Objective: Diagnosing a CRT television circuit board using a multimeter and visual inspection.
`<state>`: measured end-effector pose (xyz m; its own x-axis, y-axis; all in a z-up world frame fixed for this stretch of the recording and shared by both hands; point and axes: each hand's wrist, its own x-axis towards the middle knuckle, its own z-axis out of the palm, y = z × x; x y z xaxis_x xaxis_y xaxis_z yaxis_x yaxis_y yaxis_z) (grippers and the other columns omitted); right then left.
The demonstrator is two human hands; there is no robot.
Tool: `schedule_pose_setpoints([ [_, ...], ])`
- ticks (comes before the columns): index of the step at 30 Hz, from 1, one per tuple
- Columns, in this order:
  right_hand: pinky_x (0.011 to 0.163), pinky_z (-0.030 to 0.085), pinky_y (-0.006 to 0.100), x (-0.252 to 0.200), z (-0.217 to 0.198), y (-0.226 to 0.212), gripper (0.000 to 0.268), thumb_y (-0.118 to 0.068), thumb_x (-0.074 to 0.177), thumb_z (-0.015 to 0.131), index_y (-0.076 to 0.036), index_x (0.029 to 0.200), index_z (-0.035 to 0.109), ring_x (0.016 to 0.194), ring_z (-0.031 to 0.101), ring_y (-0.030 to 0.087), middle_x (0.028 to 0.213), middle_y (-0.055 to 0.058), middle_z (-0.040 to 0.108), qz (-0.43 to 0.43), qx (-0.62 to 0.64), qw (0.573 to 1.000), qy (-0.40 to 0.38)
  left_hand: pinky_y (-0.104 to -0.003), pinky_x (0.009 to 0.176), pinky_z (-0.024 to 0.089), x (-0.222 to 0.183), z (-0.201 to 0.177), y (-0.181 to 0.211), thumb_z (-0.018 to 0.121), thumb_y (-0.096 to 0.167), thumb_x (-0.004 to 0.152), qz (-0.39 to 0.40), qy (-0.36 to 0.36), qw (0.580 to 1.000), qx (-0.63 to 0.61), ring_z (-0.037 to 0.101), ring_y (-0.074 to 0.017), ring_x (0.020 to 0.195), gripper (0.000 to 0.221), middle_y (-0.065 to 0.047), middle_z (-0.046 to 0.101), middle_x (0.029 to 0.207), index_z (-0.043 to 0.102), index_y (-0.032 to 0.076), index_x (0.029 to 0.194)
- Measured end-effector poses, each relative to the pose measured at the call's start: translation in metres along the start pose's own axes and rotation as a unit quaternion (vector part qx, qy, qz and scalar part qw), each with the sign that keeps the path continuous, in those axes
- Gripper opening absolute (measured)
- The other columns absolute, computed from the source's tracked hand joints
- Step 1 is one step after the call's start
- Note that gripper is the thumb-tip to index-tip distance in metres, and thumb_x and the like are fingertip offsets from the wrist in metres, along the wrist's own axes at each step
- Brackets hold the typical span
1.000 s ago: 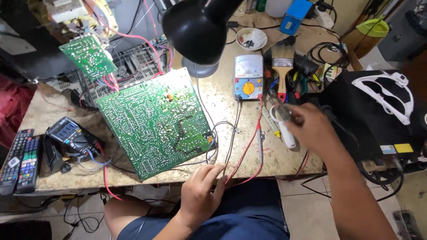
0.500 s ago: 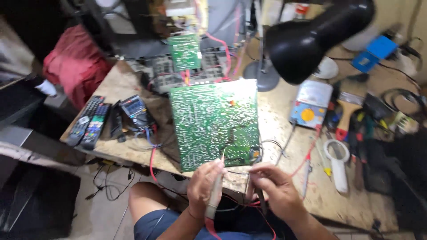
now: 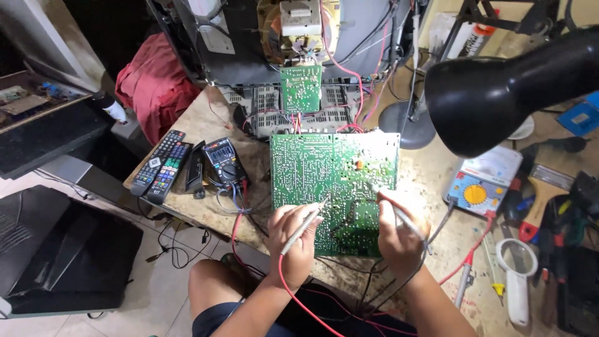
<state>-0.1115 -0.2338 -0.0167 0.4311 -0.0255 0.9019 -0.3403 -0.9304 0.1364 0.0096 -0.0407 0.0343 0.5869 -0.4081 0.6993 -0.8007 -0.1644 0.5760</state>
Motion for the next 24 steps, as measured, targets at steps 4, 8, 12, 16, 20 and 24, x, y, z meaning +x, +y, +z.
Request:
schedule_pose_setpoints([
  [4, 0.038, 0.047, 0.018, 0.019, -0.014, -0.02, 0.028, -0.022, 0.1, 0.059, 0.001, 0.11, 0.073, 0.05, 0.064, 0.008, 0.076, 0.006, 0.074, 0.172, 0.274, 0.945, -0.042, -0.036, 0.096, 0.049, 0.003, 0.003, 0.0, 0.068, 0.018, 0.098, 0.004, -0.019, 0.999, 0.046, 0.065, -0.0227, 0.1, 0.021, -0.003, 0.076, 0.106, 0.071, 0.007, 0.115],
  [8, 0.066, 0.061, 0.03, 0.044, -0.031, -0.027, 0.017, -0.002, 0.089, 0.069, 0.0, 0.106, 0.073, 0.071, 0.074, 0.02, 0.088, 0.012, 0.077, 0.127, 0.3, 0.944, -0.053, -0.038, 0.09, 0.044, 0.0, 0.007, -0.004, 0.065, 0.024, 0.1, 0.008, -0.02, 0.996, 0.084, 0.064, -0.0213, 0.098, 0.021, 0.001, 0.076, 0.105, 0.072, 0.009, 0.112],
  [12, 0.064, 0.062, 0.029, 0.047, -0.031, -0.028, 0.015, -0.001, 0.089, 0.07, 0.0, 0.104, 0.072, 0.07, 0.074, 0.019, 0.088, 0.012, 0.078, 0.115, 0.32, 0.939, -0.057, -0.04, 0.091, 0.043, -0.003, 0.009, -0.009, 0.062, 0.023, 0.101, 0.008, -0.036, 0.994, 0.101, 0.063, -0.0234, 0.1, 0.022, -0.001, 0.076, 0.106, 0.072, 0.009, 0.113],
  [16, 0.065, 0.062, 0.029, 0.043, -0.028, -0.027, 0.017, -0.001, 0.088, 0.071, 0.0, 0.105, 0.073, 0.071, 0.074, 0.019, 0.089, 0.012, 0.079, 0.119, 0.316, 0.939, -0.059, -0.038, 0.091, 0.041, 0.001, 0.009, -0.006, 0.064, 0.025, 0.1, 0.015, -0.034, 0.994, 0.105, 0.063, -0.0214, 0.097, 0.02, 0.001, 0.076, 0.105, 0.072, 0.011, 0.112],
  [20, 0.065, 0.062, 0.03, 0.047, -0.029, -0.028, 0.018, -0.001, 0.087, 0.071, 0.001, 0.105, 0.073, 0.072, 0.074, 0.02, 0.09, 0.013, 0.078, 0.117, 0.322, 0.938, -0.059, -0.037, 0.09, 0.041, 0.001, 0.007, -0.006, 0.065, 0.025, 0.1, 0.026, -0.022, 0.992, 0.118, 0.063, -0.0216, 0.096, 0.02, 0.002, 0.077, 0.105, 0.072, 0.012, 0.113],
  [24, 0.066, 0.063, 0.029, 0.043, -0.028, -0.028, 0.023, 0.0, 0.087, 0.071, -0.001, 0.109, 0.072, 0.074, 0.073, 0.019, 0.093, 0.012, 0.078, 0.114, 0.313, 0.941, -0.068, -0.037, 0.089, 0.04, 0.003, 0.006, -0.005, 0.065, 0.025, 0.1, 0.032, -0.02, 0.993, 0.115, 0.063, -0.0216, 0.094, 0.021, 0.001, 0.076, 0.105, 0.073, 0.011, 0.113],
])
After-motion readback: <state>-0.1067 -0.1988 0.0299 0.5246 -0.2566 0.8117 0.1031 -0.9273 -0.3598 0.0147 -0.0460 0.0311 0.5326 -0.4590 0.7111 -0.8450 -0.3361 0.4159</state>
